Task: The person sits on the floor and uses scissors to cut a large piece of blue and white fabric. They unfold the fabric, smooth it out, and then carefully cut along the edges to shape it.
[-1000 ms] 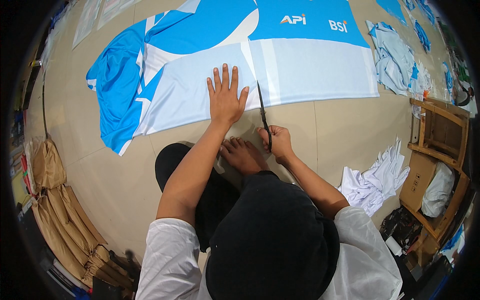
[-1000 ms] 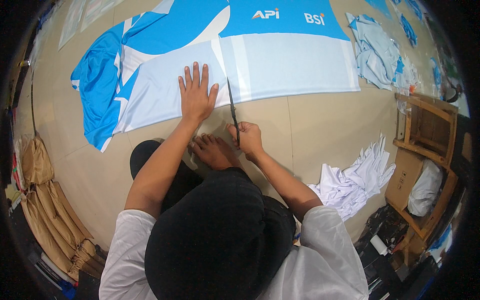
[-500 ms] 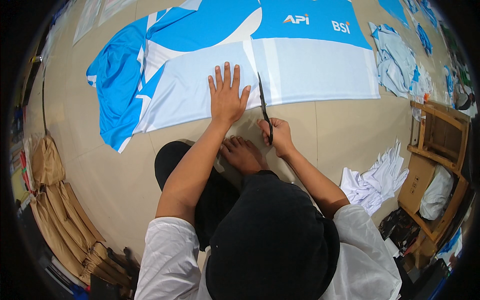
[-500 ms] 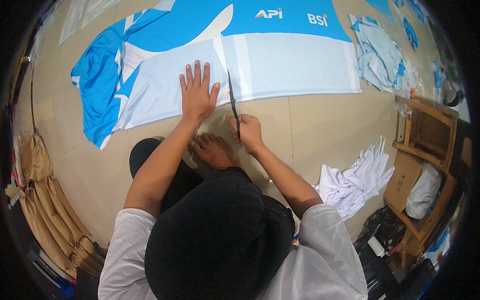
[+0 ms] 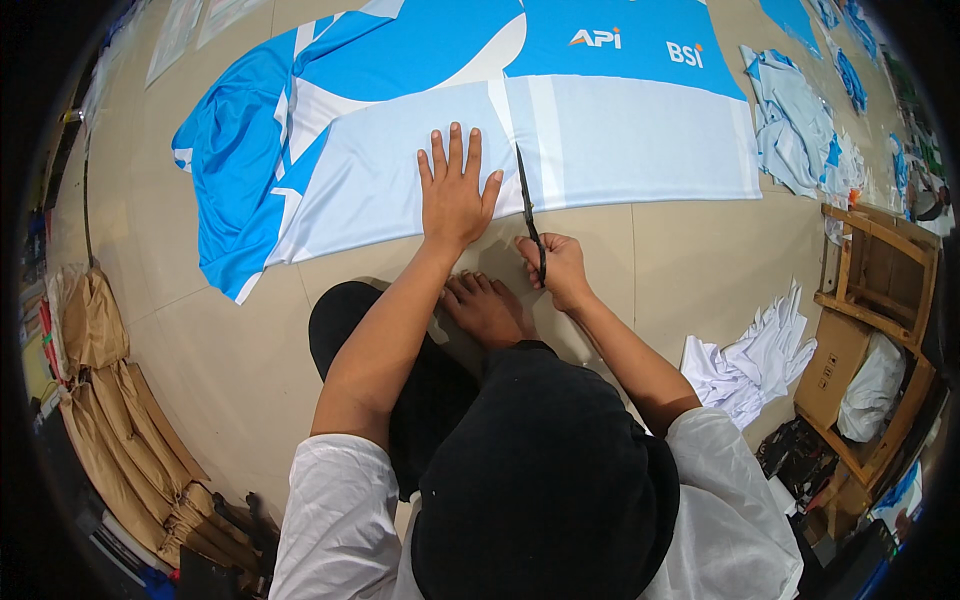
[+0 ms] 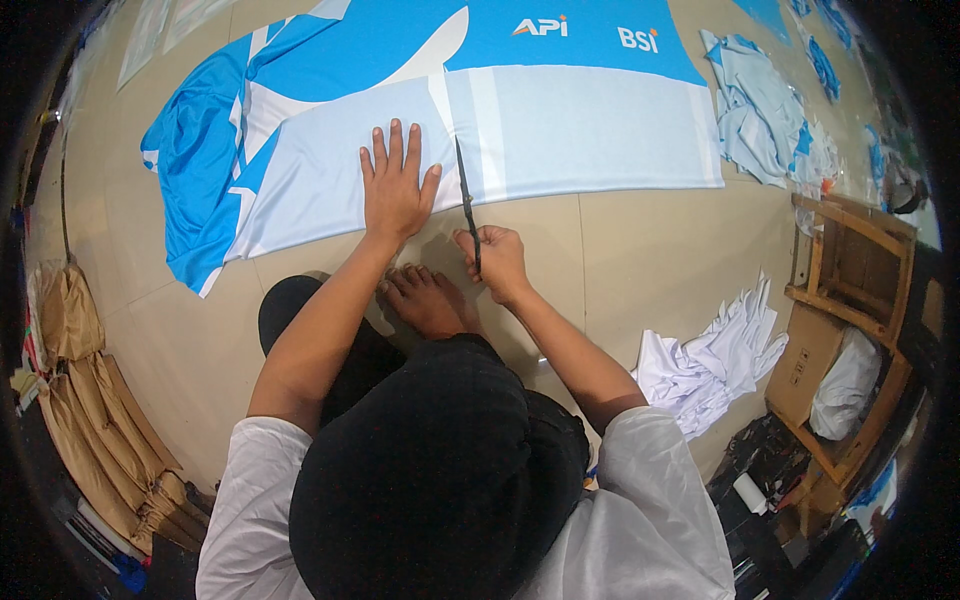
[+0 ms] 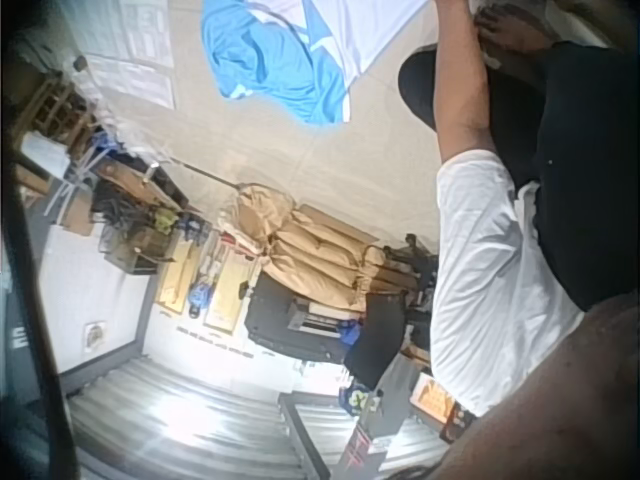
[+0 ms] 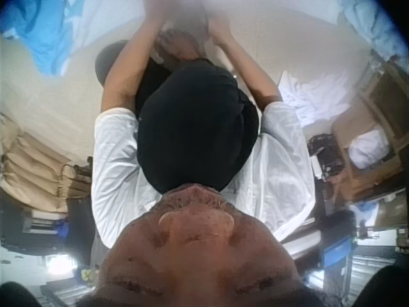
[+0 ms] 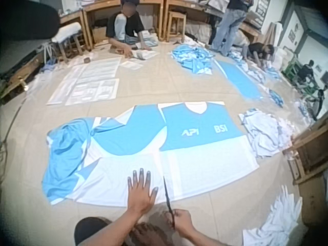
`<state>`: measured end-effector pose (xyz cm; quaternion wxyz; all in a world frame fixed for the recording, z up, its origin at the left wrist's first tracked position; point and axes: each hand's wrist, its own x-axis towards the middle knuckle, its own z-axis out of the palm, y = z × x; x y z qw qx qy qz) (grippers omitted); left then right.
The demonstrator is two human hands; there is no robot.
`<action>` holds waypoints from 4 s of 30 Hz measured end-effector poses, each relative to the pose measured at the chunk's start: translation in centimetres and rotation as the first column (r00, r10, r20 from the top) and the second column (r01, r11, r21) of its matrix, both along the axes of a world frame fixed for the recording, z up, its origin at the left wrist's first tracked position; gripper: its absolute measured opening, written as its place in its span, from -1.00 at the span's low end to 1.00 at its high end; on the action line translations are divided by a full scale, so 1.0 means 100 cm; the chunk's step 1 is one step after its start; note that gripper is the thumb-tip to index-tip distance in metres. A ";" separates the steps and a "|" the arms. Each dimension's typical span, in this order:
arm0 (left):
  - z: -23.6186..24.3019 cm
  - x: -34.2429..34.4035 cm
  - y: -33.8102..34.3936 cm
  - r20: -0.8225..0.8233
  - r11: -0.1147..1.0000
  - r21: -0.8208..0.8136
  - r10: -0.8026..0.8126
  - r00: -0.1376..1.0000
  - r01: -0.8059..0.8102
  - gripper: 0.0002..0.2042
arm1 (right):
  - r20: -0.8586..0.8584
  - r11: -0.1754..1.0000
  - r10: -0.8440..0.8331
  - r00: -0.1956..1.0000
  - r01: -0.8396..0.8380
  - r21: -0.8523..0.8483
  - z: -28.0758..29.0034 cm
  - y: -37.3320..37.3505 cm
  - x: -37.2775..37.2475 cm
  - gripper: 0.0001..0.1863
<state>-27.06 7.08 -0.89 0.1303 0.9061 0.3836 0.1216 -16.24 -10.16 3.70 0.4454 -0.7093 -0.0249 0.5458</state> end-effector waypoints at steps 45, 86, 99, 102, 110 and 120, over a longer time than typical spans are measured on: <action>0.003 0.000 0.000 0.003 1.000 0.000 0.002 1.000 -0.002 -0.30 | -0.022 0.998 -0.004 1.000 0.005 0.062 -0.005 0.042 0.023 -0.61; 0.007 0.002 -0.001 -0.037 1.000 -0.023 0.004 0.999 -0.005 -0.28 | -0.028 0.995 -0.010 1.000 0.013 0.098 -0.005 0.078 0.042 -0.63; 0.008 0.003 -0.001 -0.021 1.000 -0.028 0.007 1.000 -0.007 -0.30 | -0.029 0.996 -0.019 0.999 0.021 0.082 0.009 0.099 0.047 -0.70; 0.008 0.002 -0.001 -0.022 1.000 -0.027 0.007 1.000 -0.008 -0.30 | -0.026 0.997 -0.016 1.000 0.018 0.076 0.006 0.100 0.047 -0.70; 0.006 0.001 0.000 -0.027 1.000 -0.021 0.012 1.000 -0.013 -0.30 | -0.026 0.996 -0.017 1.000 0.019 0.089 0.004 0.102 0.043 -0.71; -0.002 0.011 0.056 0.212 0.999 0.004 0.032 0.977 -0.034 -0.35 | -0.029 0.996 -0.043 0.999 0.046 0.082 -0.001 0.108 0.043 -0.69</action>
